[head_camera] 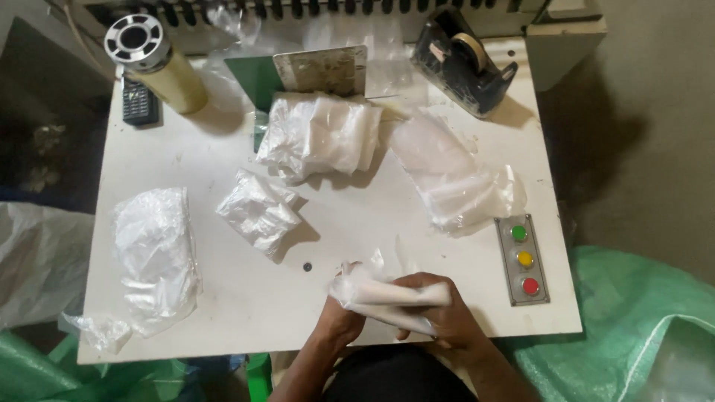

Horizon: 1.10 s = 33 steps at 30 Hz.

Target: Folding and stacking plastic bags on a production table in a packaging factory.

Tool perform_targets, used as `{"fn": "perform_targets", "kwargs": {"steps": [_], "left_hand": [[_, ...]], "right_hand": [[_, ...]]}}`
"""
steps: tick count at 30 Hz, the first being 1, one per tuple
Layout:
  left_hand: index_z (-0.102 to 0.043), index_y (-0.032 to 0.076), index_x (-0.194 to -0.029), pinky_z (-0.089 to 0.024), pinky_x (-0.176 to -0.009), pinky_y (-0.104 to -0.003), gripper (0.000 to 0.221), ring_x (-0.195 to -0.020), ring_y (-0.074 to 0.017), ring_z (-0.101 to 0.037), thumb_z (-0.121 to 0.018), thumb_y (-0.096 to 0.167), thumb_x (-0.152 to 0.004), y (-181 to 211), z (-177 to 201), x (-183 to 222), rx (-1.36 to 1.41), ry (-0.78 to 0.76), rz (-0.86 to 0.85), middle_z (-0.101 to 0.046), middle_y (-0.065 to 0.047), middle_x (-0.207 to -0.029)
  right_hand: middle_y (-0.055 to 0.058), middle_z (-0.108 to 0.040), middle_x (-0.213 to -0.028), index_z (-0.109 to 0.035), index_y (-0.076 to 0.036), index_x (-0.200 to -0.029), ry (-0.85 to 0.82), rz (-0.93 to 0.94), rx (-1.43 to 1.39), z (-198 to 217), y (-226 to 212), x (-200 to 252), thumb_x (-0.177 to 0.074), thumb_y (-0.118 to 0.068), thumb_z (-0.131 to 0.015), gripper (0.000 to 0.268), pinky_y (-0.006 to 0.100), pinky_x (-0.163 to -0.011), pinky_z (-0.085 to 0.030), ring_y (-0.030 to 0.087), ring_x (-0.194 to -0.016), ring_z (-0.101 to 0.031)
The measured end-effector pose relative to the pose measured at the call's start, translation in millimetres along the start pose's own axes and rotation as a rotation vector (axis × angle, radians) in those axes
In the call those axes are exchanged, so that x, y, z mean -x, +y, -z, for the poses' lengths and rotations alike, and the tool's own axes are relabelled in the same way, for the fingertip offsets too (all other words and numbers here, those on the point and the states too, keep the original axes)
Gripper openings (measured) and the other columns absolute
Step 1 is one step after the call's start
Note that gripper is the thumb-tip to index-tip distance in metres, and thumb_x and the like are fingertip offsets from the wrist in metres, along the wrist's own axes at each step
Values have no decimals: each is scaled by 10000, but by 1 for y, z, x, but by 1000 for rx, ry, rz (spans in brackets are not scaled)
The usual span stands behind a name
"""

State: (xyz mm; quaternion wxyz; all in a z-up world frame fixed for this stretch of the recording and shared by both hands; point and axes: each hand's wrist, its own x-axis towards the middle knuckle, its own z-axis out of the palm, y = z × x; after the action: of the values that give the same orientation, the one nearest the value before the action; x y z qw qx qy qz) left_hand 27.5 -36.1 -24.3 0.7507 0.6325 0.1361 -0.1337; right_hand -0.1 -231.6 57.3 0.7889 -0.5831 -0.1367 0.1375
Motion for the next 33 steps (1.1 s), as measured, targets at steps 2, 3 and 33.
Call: {"fn": "perform_targets", "kwargs": {"steps": [2, 3, 33], "left_hand": [[-628, 86, -778, -425, -553, -290, 208, -637, -152, -523, -633, -85, -660, 3, -3, 0, -132, 3, -107, -628, -20, -693], [-676, 74, -825, -450, -604, -299, 228, -686, -159, -553, -677, -25, -620, 5, -4, 1, -250, 35, -212, -668, -15, -738], [-670, -11, -1011, -544, -701, -350, 53, -801, -264, -645, -639, 7, -972, 36, -24, 21, -729, 29, -1235, -685, -142, -937]], "right_hand": [[237, -698, -978, -579, -27, -1231, 235, -217, -349, 25, 61, 15, -774, -387, -815, 628, 334, -450, -593, 358, -683, -734], [326, -652, -940, -598, -103, -1145, 439, -448, -708, 37, 91, 21, -765, -190, -749, 418, 361, -305, -526, 510, -670, -706], [128, -745, -1076, -731, -16, -1128, 587, 275, 616, 1, 61, -18, -797, -31, -781, 336, 357, -832, -617, 263, -988, -730]]}}
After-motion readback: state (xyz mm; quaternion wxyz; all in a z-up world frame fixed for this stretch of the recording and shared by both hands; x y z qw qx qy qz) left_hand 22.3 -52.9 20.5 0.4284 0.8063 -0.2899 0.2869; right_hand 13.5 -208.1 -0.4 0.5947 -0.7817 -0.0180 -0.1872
